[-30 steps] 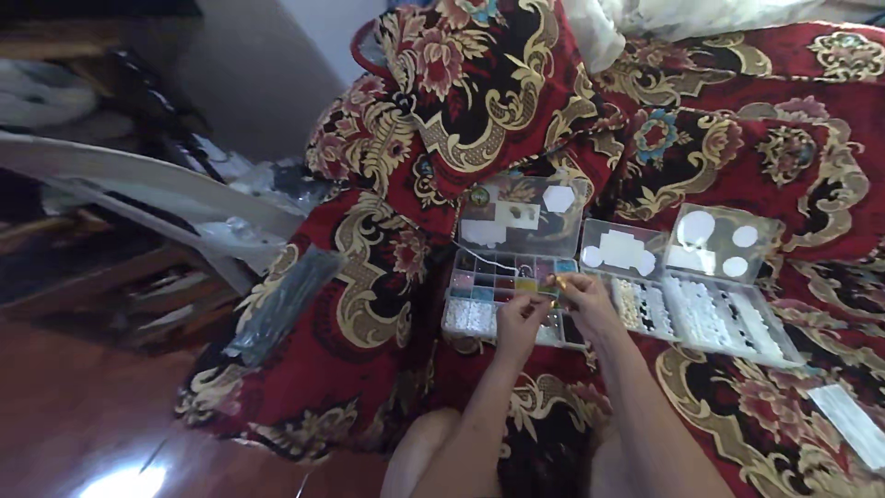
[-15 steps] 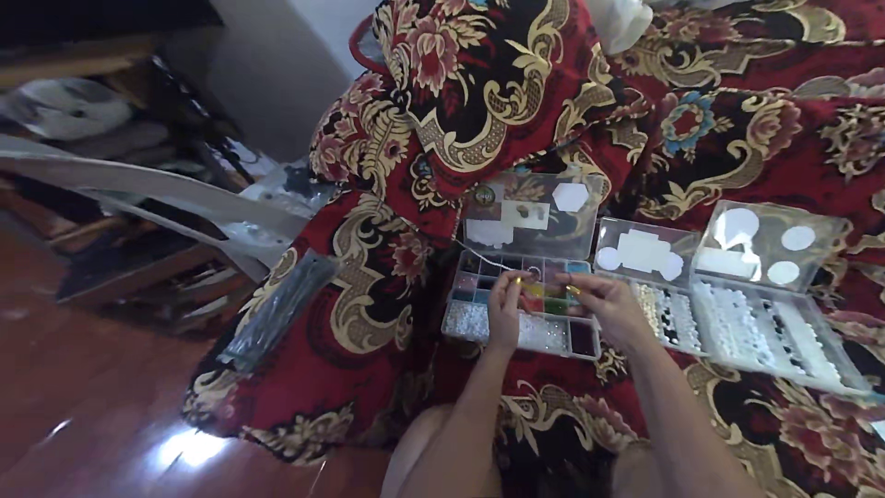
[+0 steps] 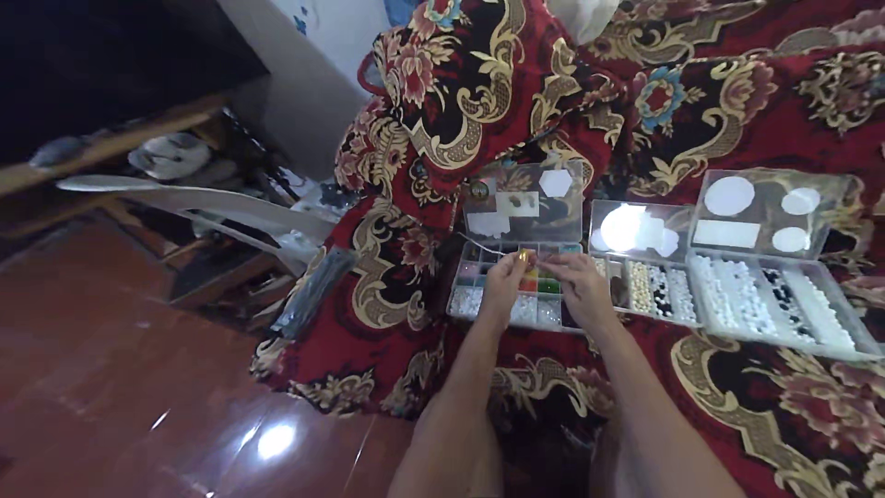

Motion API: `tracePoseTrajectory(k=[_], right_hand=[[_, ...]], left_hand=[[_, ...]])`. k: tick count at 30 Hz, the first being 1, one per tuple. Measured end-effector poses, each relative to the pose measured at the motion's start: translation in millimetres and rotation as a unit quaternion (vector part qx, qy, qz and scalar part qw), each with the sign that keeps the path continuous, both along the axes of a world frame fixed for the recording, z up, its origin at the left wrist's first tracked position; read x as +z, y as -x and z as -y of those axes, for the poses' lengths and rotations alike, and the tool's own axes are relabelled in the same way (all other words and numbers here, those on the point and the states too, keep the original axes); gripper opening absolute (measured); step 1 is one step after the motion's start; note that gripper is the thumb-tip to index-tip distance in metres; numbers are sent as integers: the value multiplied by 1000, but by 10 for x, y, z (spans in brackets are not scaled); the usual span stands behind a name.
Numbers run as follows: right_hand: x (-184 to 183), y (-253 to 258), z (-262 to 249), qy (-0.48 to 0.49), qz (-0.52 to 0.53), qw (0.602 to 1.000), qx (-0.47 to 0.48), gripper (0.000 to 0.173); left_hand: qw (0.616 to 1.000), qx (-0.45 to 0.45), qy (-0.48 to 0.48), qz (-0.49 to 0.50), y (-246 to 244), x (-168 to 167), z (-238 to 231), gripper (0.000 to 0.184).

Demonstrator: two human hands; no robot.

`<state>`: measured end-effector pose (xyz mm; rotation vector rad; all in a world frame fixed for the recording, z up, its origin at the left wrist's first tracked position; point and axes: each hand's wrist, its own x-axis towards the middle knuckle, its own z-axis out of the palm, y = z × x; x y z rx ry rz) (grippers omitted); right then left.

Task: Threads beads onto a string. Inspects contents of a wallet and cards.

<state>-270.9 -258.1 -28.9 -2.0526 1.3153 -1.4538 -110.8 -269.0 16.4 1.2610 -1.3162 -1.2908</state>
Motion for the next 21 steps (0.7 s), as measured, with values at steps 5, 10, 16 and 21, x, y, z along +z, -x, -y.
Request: tracePoseTrajectory(k=[5, 10, 16, 21], right_hand=[[-74, 53, 37, -45, 52, 997, 31, 37], [-186, 86, 91, -142, 217, 952, 164, 31], [-181, 66, 69, -189, 324, 904, 204, 41], [-175, 78, 72, -156, 320, 919, 168, 41]], left_hand=[[993, -104, 31, -46, -63, -293, 209, 39], [982, -137, 18, -128, -100, -449, 216, 44], [976, -195, 3, -101, -191, -444, 240, 37], [981, -167, -5, -103, -254, -453, 195, 13]])
